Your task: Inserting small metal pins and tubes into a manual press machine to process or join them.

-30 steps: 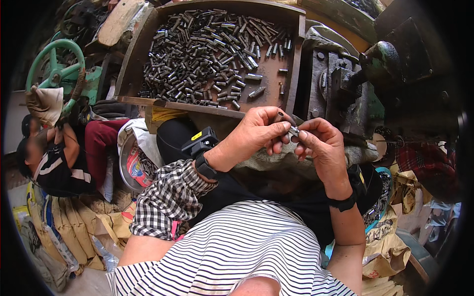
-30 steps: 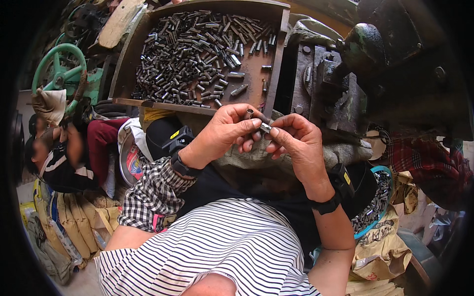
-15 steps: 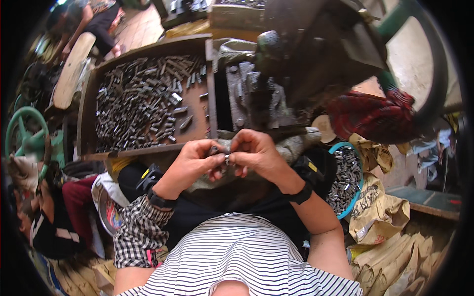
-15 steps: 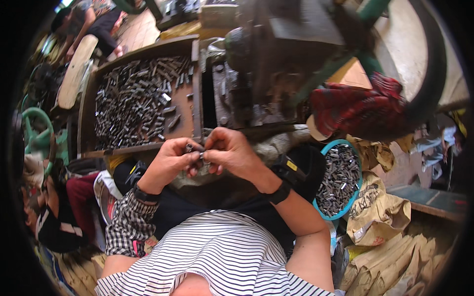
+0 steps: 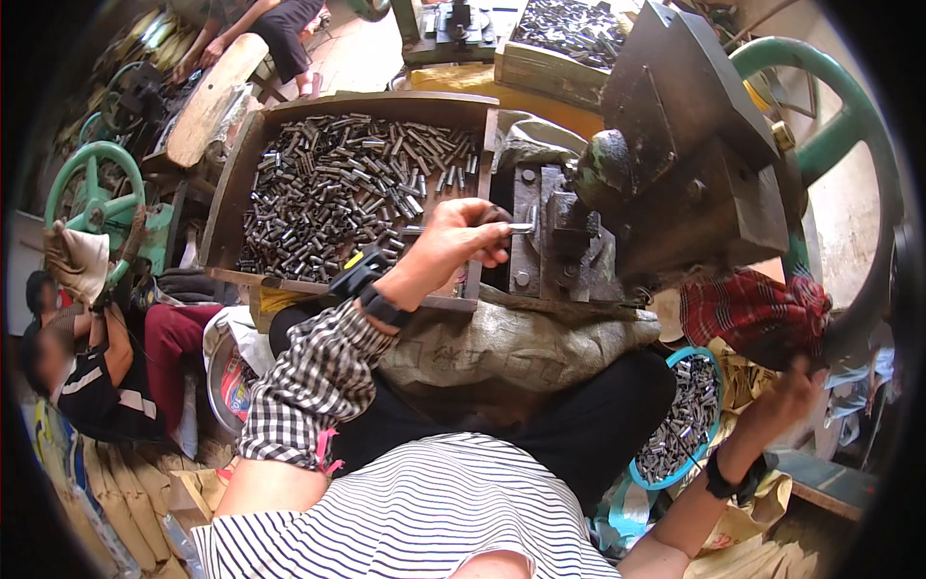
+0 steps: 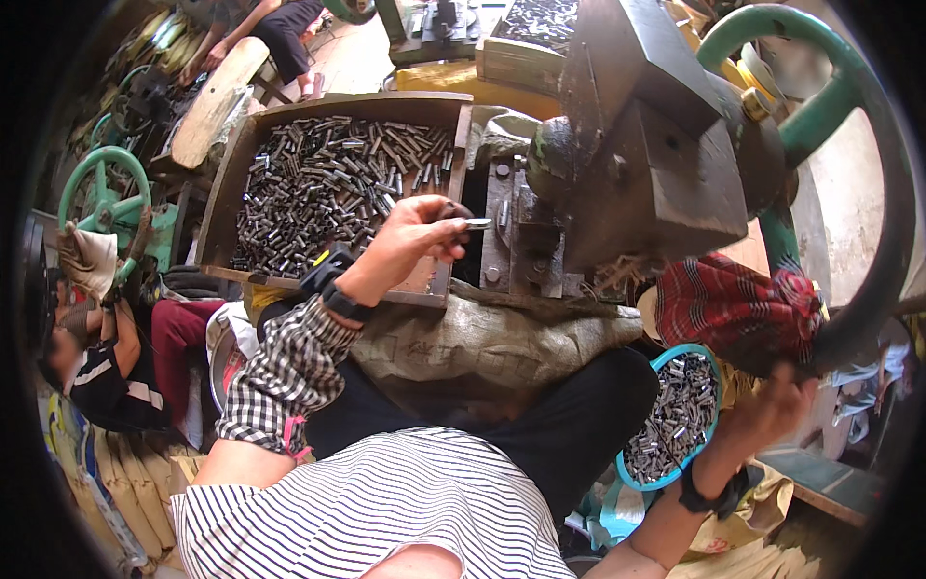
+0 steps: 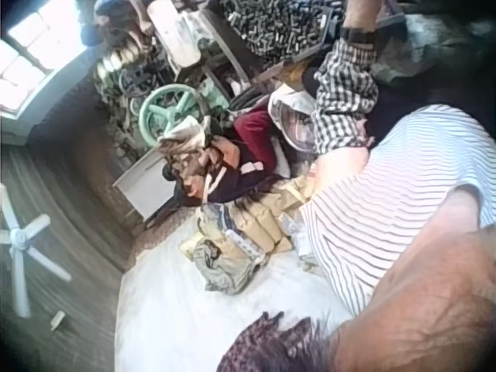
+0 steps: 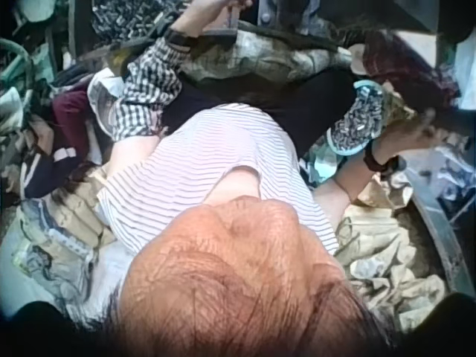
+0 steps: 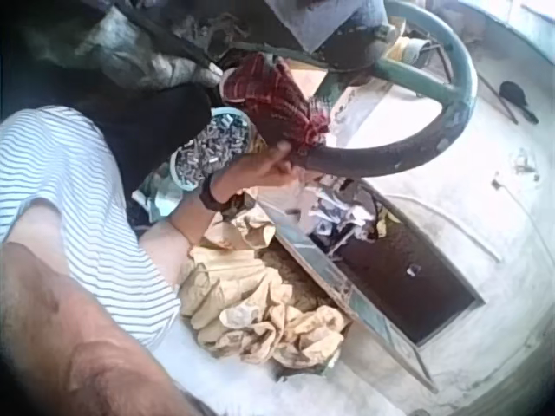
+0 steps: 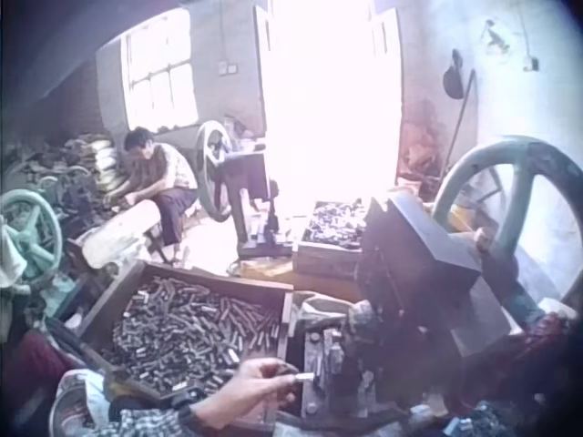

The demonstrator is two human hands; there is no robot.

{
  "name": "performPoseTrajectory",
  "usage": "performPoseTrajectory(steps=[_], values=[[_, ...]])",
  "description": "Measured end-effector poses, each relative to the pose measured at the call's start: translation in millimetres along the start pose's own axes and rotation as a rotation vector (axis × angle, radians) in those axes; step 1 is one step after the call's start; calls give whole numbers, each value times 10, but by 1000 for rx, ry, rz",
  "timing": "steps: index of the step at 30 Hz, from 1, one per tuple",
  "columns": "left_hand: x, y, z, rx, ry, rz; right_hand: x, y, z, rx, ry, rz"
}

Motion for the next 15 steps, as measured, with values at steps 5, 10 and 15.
performPoseTrajectory(steps=[5, 10, 15], values=[[-216, 166, 471, 6, -35, 48, 546, -373, 41, -10, -61, 460], [-513, 391, 721, 33, -53, 20, 542, -348, 193, 67, 25, 304], [-694, 623, 947, 5, -31, 14, 498, 5, 573, 67, 172, 41]])
Point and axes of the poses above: each hand's wrist, its own z-axis towards the middle knuckle, its own x-axis out of the palm, y = z × x, the point moved 3 cm from there along z, towards the middle knuckle, and after that the axes turned 15 degrees about y, right-handed, at the moved point
